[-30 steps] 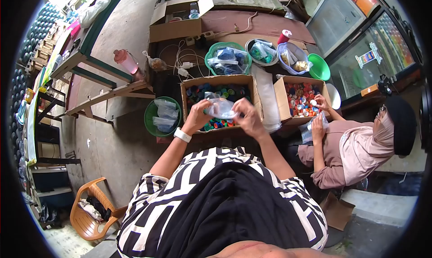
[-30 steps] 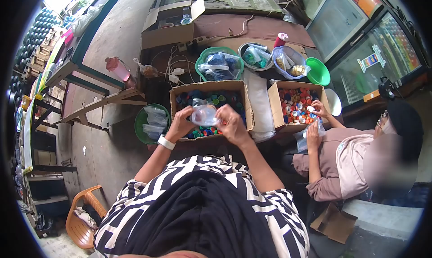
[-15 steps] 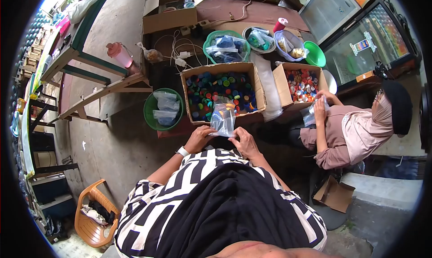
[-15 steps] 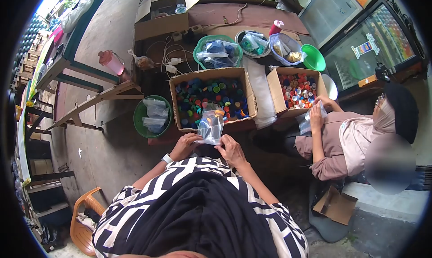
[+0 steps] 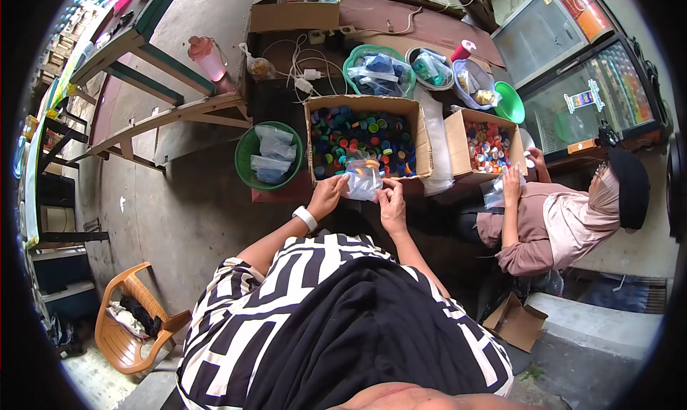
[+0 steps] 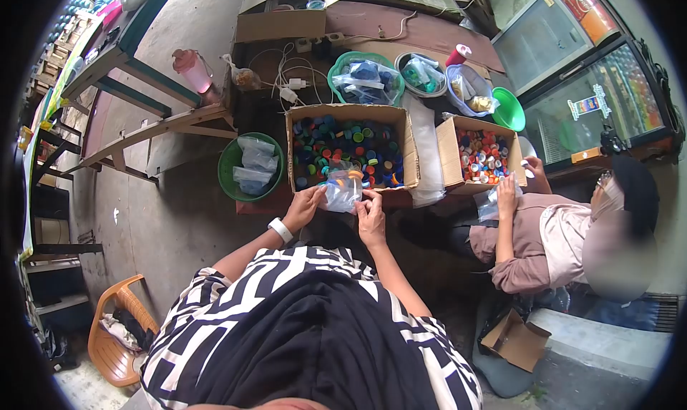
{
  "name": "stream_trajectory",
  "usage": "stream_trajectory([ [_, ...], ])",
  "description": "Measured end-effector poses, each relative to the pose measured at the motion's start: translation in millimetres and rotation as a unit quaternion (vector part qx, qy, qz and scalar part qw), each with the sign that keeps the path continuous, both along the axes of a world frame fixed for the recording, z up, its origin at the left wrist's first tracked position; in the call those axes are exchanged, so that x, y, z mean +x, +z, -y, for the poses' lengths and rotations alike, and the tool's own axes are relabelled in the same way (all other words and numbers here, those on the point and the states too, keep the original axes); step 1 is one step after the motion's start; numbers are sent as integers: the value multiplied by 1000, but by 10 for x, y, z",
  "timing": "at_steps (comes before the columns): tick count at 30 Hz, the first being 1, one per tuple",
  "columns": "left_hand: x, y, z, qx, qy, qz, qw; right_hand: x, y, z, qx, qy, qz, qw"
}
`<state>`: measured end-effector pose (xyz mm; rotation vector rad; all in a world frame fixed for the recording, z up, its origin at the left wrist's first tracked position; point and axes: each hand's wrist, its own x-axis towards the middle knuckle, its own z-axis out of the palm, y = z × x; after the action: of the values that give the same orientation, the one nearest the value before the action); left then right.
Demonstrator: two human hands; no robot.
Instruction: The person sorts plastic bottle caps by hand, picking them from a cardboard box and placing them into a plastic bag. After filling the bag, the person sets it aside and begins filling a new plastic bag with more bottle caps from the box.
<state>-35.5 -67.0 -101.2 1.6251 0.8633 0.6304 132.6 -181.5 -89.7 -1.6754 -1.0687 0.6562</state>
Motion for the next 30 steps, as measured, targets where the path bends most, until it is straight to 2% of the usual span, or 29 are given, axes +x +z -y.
stream_trajectory([
  [2,11,87,20,26,16,-21,999,18,-178,-25,-2,-50,-12,999],
  [4,52,82,20,52,34,-40,997,-27,-94,-77,-24,-44,-5,999],
  [6,75,29,17,83,72,-147,983,-38,14,-87,-69,-23,-12,997],
  [7,83,8,12,82,70,-147,983,-31,77,-80,-69,-24,-12,997],
  [9,67,-34,4,56,85,-96,990,-47,139,-46,-47,64,126,989],
  [11,56,-120,-8,52,81,-105,990,-59,90,-19,-33,72,141,987],
  [13,49,-50,4,49,79,-111,989,-13,26,-11,-142,111,199,963],
  [14,34,-6,38,69,82,-100,989,-19,-9,-20,-106,93,217,966],
  [16,2,211,72,90,85,-91,988,-16,102,-68,-107,95,235,961],
  [18,-42,374,87,344,25,-88,935,-3,150,-125,-107,95,252,957],
  [19,-56,357,93,344,22,-90,934,16,151,-151,-70,89,266,957],
  [21,-54,257,97,330,-90,-142,929,51,152,-184,-33,79,281,956],
  [23,0,94,16,341,-70,-114,931,103,169,-213,10,87,284,955],
  [24,15,33,-31,298,-72,-132,943,137,99,-214,9,84,285,955],
  [25,34,34,-80,253,-75,-149,953,171,-1,-224,-14,82,229,970],
  [26,56,35,-135,272,-62,-126,952,207,-95,-222,-36,80,173,981],
  [27,92,8,-187,272,-62,-126,952,203,-62,-238,-36,80,173,981],
  [29,140,-73,-259,63,-22,-63,996,154,-15,-269,-120,1,32,992],
  [30,150,-64,-269,80,-13,-51,995,149,-55,-286,-120,0,32,992],
])
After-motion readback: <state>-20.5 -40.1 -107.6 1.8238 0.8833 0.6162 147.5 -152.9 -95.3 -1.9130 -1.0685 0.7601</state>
